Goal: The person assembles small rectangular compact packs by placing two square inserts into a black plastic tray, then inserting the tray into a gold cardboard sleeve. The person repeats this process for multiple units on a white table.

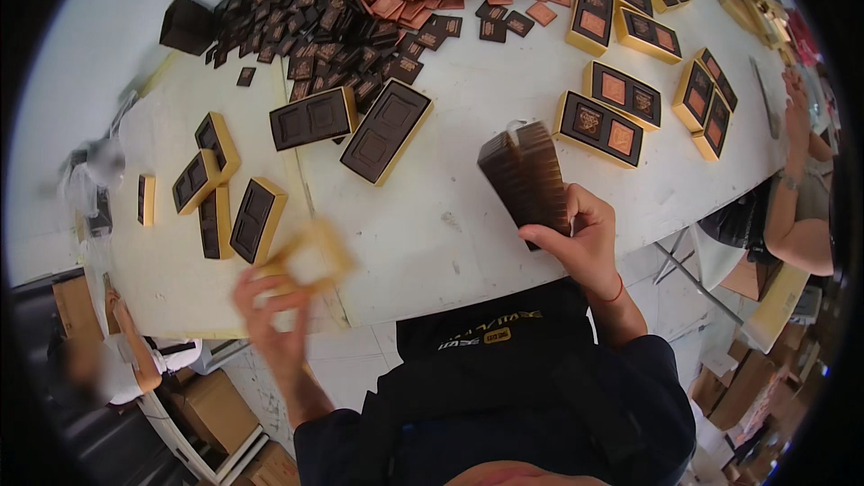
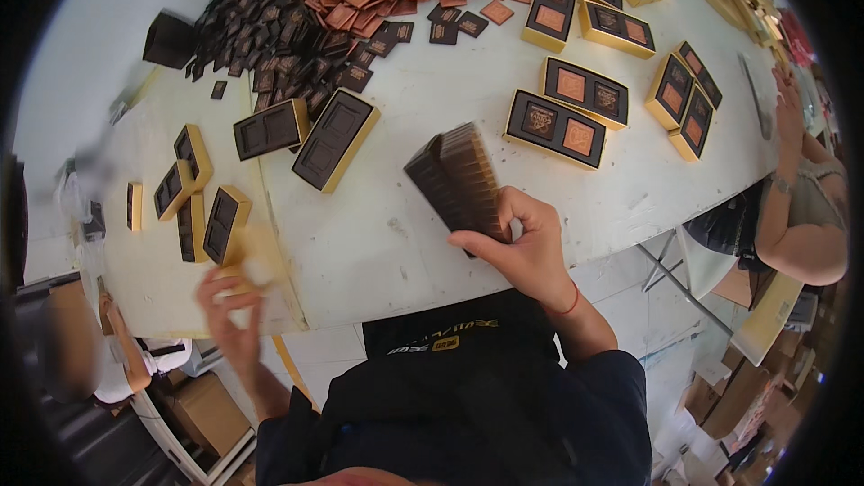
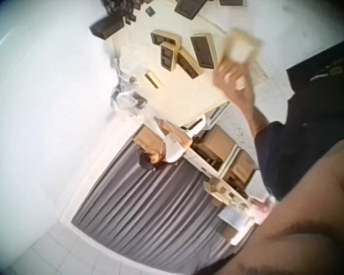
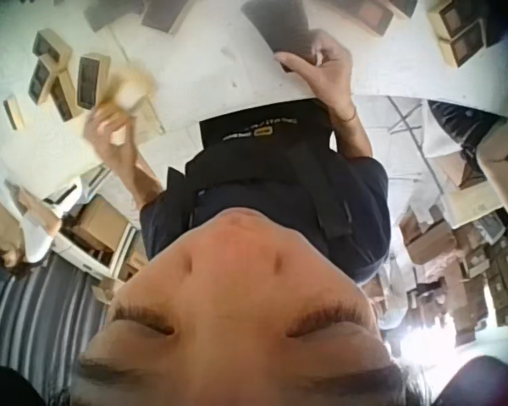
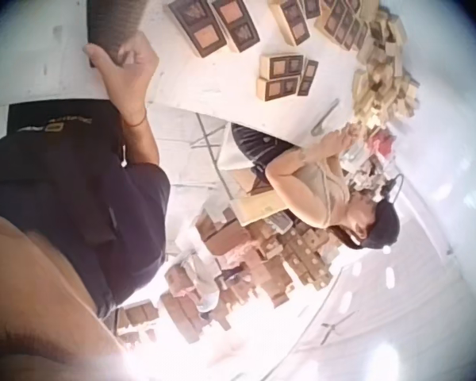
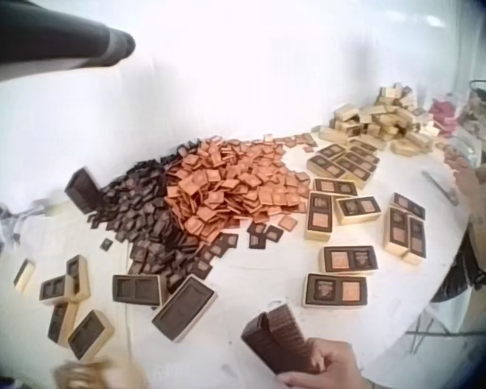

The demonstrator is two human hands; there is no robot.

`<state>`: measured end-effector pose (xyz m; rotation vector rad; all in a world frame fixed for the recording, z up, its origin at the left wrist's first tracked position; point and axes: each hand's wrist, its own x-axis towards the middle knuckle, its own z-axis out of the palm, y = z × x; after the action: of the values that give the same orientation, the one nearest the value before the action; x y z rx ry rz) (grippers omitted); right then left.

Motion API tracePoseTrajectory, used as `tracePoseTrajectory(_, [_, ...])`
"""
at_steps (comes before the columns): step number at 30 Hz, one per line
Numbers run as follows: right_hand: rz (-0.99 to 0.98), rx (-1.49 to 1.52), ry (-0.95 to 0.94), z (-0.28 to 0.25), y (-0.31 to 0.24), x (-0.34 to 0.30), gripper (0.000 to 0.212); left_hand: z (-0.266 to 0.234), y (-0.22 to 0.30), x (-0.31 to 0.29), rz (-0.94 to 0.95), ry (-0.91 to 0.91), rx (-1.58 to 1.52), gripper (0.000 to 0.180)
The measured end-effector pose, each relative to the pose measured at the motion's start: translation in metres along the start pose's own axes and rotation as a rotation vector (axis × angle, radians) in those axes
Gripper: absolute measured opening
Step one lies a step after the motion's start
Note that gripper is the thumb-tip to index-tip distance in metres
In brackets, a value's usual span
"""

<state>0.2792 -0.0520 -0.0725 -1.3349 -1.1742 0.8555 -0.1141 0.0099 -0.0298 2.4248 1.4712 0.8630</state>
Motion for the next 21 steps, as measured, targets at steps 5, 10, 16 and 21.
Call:
tracePoseTrajectory(5, [-0.214, -0.441, 0.091, 0.002, -0.014, 0.016, 0.018, 0.054, 0.049, 0.005, 0.0, -0.175, -0.324, 0.023])
tracePoseTrajectory(10, [-0.38, -0.261, 0.21, -0.011, -0.026, 0.006, 0.019, 0.086, 0.065, 0.001, 0.023, -0.257, -0.476, 0.02])
tracePoseTrajectory(16, [-0.736, -0.458, -0.459, -0.001, -0.045, 0.013, 0.02, 0.1, 0.057, -0.011, -0.003, -0.276, -0.594, 0.045])
tracePoseTrajectory(21, [0.042, 0.112, -0.578, -0.006, -0.06, 0.003, 0.002, 0.103, 0.058, -0.015, -0.01, -0.199, -0.57, 0.082])
